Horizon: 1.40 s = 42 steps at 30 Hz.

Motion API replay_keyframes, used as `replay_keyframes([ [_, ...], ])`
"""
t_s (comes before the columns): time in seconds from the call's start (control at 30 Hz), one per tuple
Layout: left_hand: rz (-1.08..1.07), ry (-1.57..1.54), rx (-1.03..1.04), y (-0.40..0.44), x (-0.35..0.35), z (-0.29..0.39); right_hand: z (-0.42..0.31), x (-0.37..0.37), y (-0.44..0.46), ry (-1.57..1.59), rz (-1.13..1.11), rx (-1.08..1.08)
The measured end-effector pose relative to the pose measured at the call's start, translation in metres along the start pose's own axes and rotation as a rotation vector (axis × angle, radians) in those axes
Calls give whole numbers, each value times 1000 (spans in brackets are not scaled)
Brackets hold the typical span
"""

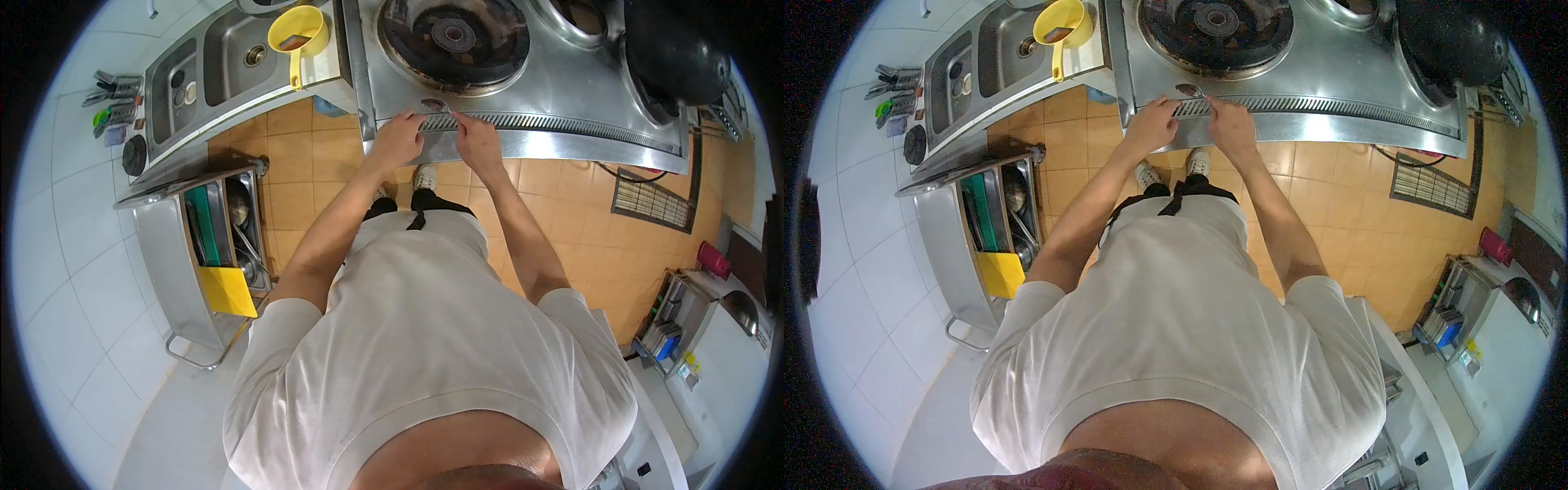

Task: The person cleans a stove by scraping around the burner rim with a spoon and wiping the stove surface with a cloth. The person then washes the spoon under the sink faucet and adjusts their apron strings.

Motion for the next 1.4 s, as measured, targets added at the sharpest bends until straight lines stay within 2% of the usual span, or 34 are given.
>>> replay_keyframes([
  [0.17, 117, -83, -55, 3, -9, 4, 7, 4, 0, -8, -23, 14],
  [0.27, 130, -1, 29, 7, 3, -5, 10, 7, 0, -31, -2, -24],
  [0.37, 76, 35, 10, 5, 12, -9, 11, 8, 2, -22, 4, -19],
  [0.47, -86, 28, -10, 3, 18, -13, 12, 7, 3, -10, 17, -2],
  [0.57, -95, -3, -22, 6, 28, -24, 15, 6, 1, 7, 6, 12],
  [0.67, 1, -140, -95, 14, 33, -32, 22, 6, -4, -2, -25, 71],
  [0.77, 97, -342, -269, 21, 24, -24, 34, 10, 2, 9, -38, 96],
  [0.87, 254, -262, -184, 24, 15, -17, 39, 12, 0, 0, -33, 106],
  [0.97, 168, -139, -72, 23, 12, -3, 35, 7, -1, -19, -19, 123],
  [1.07, 185, -42, -43, 20, 27, -5, 33, 5, 6, -20, -31, 108],
  [1.1, 21, -8, -30, 22, 34, -10, 35, 7, 7, -18, -48, 102],
  [1.2, -28, 50, -54, 15, 47, -21, 45, 13, 11, -63, -40, 87],
  [1.3, 102, -45, 19, 20, 42, -17, 52, 13, 11, -167, -60, 36],
  [1.4, 143, 27, 88, 23, 23, 15, 50, 5, 9, -22, -68, 31],
])
Point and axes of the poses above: each hand's wrist, its own y-axis towards the middle knuckle, its own x-axis out of the palm, z = x × y, the point moved 3 cm from there along y, towards the middle knuckle, and after that the axes turned 3 degrees about x, right-handed, at the moved point
